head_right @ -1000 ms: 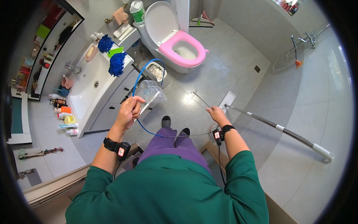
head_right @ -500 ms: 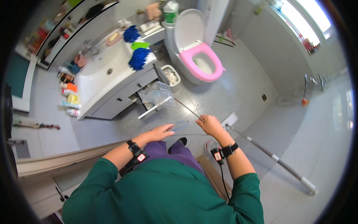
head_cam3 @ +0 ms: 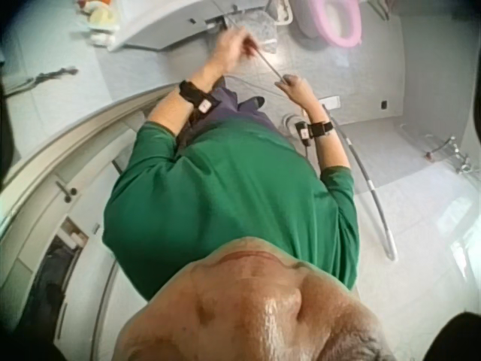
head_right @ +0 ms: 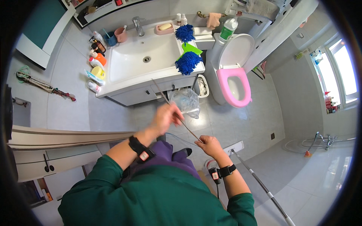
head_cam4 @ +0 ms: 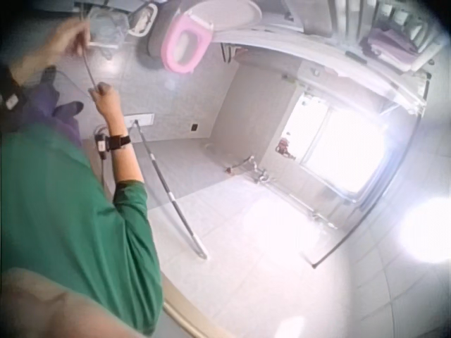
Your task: The person uses a flexible drain snake to clear a clogged bathroom sink drain. They insert the snake into the drain, push it through, and then pull it out. The person then coils the snake and places it back in a drawer.
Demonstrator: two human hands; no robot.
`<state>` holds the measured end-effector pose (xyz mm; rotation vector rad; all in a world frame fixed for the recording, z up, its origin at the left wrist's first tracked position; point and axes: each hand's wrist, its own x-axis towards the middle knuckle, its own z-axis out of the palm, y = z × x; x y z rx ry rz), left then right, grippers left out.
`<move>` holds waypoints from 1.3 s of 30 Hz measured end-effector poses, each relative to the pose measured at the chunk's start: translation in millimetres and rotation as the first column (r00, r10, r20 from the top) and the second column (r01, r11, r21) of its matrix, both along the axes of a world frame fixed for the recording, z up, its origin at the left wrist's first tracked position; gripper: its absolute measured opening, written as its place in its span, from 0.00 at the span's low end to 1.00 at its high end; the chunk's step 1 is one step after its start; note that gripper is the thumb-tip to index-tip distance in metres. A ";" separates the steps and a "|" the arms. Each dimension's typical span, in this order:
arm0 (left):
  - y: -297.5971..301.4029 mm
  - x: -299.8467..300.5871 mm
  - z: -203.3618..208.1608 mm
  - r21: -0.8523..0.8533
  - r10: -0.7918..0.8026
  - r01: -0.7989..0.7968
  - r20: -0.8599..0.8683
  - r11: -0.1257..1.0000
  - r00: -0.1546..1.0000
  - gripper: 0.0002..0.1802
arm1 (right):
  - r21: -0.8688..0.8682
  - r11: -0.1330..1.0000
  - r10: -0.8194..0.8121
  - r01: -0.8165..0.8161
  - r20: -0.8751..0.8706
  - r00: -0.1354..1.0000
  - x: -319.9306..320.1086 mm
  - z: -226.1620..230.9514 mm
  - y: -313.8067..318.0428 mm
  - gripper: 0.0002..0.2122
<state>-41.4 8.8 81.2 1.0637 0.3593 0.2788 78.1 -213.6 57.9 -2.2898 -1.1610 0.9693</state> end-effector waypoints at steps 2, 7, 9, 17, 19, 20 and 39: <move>52.2 -10.5 1.8 -0.252 0.249 -0.254 -0.051 0.934 0.967 0.25 | -0.087 0.996 -0.013 0.017 0.046 0.999 -3.1 -10.9 -9.6 0.16; 145.5 -61.3 -11.0 -0.313 0.454 -0.476 -0.146 0.822 0.879 0.17 | -0.083 0.965 -0.264 0.250 -0.289 0.920 -14.4 -12.8 -32.8 0.13; 156.5 -72.3 -22.8 -0.350 0.434 -0.491 -0.231 0.798 0.871 0.16 | -0.141 0.919 -0.392 0.368 -0.425 0.816 -15.4 1.5 -36.2 0.13; 174.0 -37.7 -36.1 -0.486 0.370 -0.396 -0.155 0.779 0.916 0.15 | -0.108 0.867 -0.488 0.487 -0.386 0.783 -5.9 118.2 -59.1 0.10; 183.4 -20.1 -31.4 -0.520 0.364 -0.357 -0.093 0.776 0.927 0.16 | -0.155 0.845 -0.531 0.512 -0.351 0.771 -3.1 133.3 -72.6 0.11; 186.6 -12.8 -29.7 -0.526 0.359 -0.327 -0.044 0.785 0.932 0.16 | -0.184 0.824 -0.566 0.536 -0.317 0.761 -2.5 133.9 -79.7 0.11; 25.0 73.4 -236.3 0.535 -0.323 0.786 -0.718 0.309 0.616 0.32 | 0.286 0.382 -0.689 0.879 -0.545 0.477 17.3 142.6 -223.5 0.14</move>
